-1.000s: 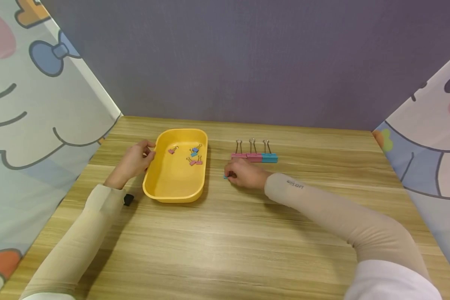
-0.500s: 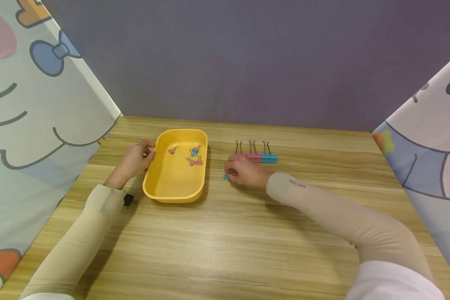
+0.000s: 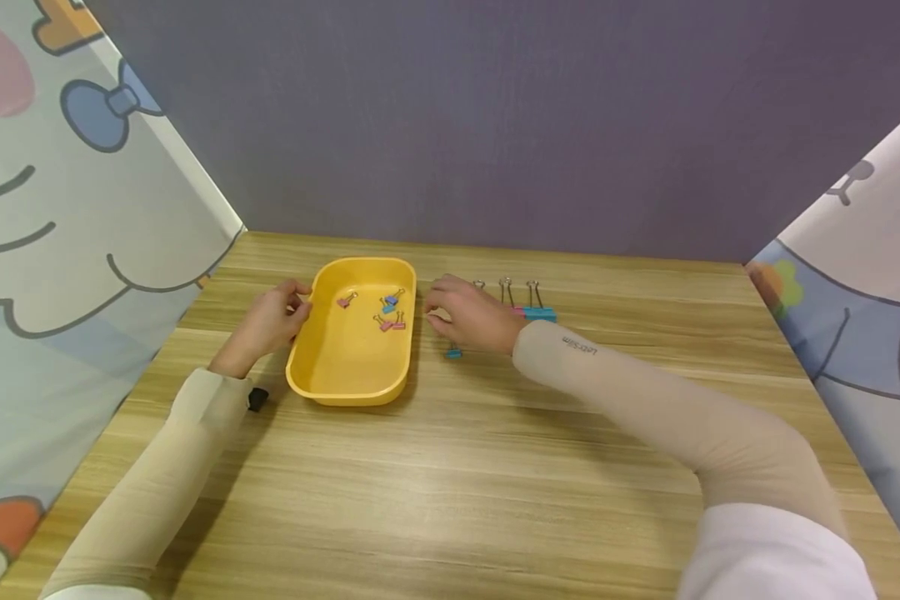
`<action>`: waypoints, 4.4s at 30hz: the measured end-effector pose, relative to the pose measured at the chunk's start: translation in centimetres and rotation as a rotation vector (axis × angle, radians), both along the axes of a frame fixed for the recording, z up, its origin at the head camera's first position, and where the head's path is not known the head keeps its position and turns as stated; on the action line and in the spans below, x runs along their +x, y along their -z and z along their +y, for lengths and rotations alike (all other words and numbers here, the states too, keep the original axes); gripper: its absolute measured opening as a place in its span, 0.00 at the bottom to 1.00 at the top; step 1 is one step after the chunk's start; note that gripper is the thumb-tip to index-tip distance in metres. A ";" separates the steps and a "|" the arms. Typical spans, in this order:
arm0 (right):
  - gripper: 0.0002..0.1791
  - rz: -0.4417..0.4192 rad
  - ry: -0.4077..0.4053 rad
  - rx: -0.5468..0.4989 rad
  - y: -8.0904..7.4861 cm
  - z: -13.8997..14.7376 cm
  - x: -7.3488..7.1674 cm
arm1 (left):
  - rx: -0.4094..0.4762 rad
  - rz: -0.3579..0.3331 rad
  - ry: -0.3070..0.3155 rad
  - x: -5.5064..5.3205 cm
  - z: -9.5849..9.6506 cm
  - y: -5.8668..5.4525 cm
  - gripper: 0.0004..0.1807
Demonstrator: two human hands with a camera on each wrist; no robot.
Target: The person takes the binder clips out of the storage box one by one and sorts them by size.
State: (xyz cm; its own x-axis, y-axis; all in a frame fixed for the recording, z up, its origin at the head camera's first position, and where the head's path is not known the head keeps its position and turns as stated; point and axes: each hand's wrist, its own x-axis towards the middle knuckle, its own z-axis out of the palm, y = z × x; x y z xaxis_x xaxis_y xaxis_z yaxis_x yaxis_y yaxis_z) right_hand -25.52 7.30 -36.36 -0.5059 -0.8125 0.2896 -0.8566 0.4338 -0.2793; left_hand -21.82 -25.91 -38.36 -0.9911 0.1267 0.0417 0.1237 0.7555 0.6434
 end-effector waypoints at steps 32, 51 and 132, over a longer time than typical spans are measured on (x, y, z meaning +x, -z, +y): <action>0.14 -0.212 -0.094 0.186 0.3 -9.1 -2.3 | -0.006 -0.008 -0.017 -0.1 -0.1 0.1 0.16; 0.07 -0.236 0.049 0.386 0.9 -11.2 -2.8 | 0.006 -0.023 -0.017 0.0 -0.1 -0.1 0.16; 0.05 -0.073 -0.004 -0.030 0.2 2.2 0.5 | 0.005 0.004 -0.018 -0.1 0.0 0.0 0.16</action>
